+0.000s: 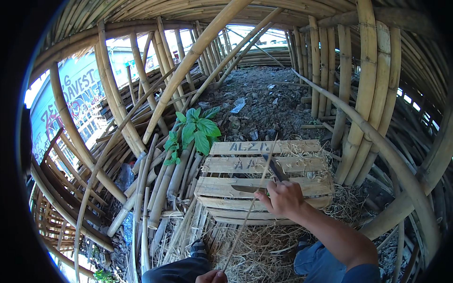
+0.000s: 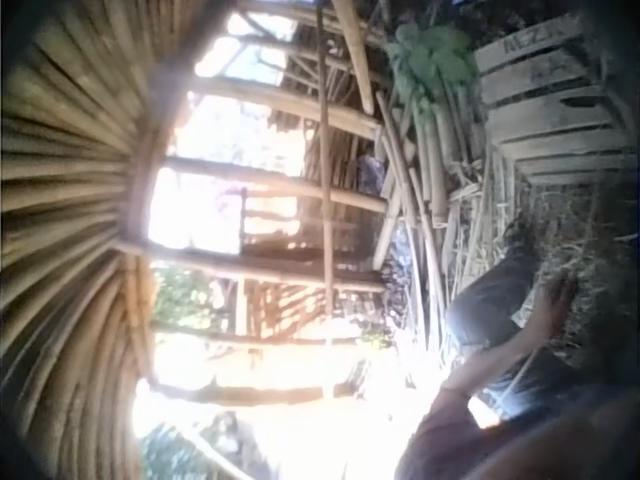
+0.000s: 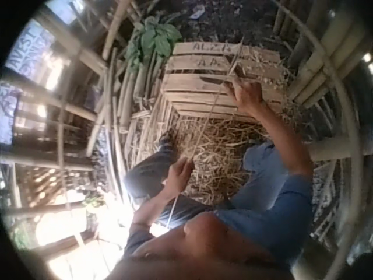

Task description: Shaving and carving a thin bamboo strip using a small knife while sitting in a bamboo structure.

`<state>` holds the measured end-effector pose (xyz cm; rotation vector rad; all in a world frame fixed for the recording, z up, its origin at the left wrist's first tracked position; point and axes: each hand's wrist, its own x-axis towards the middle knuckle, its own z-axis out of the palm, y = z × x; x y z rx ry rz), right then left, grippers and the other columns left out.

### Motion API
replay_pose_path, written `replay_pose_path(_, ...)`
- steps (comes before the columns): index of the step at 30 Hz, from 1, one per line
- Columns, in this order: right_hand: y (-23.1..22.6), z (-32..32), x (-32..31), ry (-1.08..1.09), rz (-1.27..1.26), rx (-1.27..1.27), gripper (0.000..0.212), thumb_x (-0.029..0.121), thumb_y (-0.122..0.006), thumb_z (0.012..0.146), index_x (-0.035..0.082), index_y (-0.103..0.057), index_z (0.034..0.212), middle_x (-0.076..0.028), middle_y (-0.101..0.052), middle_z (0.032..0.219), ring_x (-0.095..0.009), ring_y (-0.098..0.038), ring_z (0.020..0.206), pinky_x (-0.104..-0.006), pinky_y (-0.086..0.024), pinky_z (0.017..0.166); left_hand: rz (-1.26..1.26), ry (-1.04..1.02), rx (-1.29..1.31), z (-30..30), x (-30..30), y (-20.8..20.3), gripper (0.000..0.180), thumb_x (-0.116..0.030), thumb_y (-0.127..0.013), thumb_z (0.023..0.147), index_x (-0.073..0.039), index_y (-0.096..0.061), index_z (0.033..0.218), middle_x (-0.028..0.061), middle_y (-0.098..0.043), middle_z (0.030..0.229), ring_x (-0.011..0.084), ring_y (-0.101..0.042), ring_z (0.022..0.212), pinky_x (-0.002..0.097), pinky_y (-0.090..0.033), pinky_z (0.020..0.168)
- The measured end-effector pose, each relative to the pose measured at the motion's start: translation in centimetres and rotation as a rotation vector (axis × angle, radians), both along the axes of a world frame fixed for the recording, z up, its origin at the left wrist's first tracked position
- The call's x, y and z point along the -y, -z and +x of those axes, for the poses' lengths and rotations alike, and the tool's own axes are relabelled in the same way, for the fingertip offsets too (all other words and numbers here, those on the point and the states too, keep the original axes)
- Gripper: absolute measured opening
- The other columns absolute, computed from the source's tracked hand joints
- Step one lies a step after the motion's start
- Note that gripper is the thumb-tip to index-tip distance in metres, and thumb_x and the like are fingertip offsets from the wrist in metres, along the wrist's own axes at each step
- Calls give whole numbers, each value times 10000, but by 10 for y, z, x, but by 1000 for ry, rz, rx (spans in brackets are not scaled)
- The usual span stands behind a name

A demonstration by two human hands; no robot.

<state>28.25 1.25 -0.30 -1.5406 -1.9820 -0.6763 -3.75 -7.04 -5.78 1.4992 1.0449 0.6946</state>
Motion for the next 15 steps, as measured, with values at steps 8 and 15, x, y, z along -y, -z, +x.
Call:
replay_pose_path(8, 4, 24, -4, 55, -24, -43, 409, 380, -501, 866, 21, -525, 673, -95, -514, 452, -240, -554, 399, -350, -435, 379, 82, 39, -110, -6, 4, -22, 302, -228, -433, 947, -6, -505, 756, 43, -425, 575, 112, -384, 564, 291, -350, 513)
replay_pose_path(15, -7, 64, -19, 489, -191, -33, 498, 447, -370, 912, 44, -555, 685, -101, -538, 494, -238, -569, 450, -362, -438, 408, 10, -22, -208, -13, 7, -45, 298, -222, -450, 933, -6, -521, 739, 99, -442, 565, 147, -419, 541, 320, -380, 512)
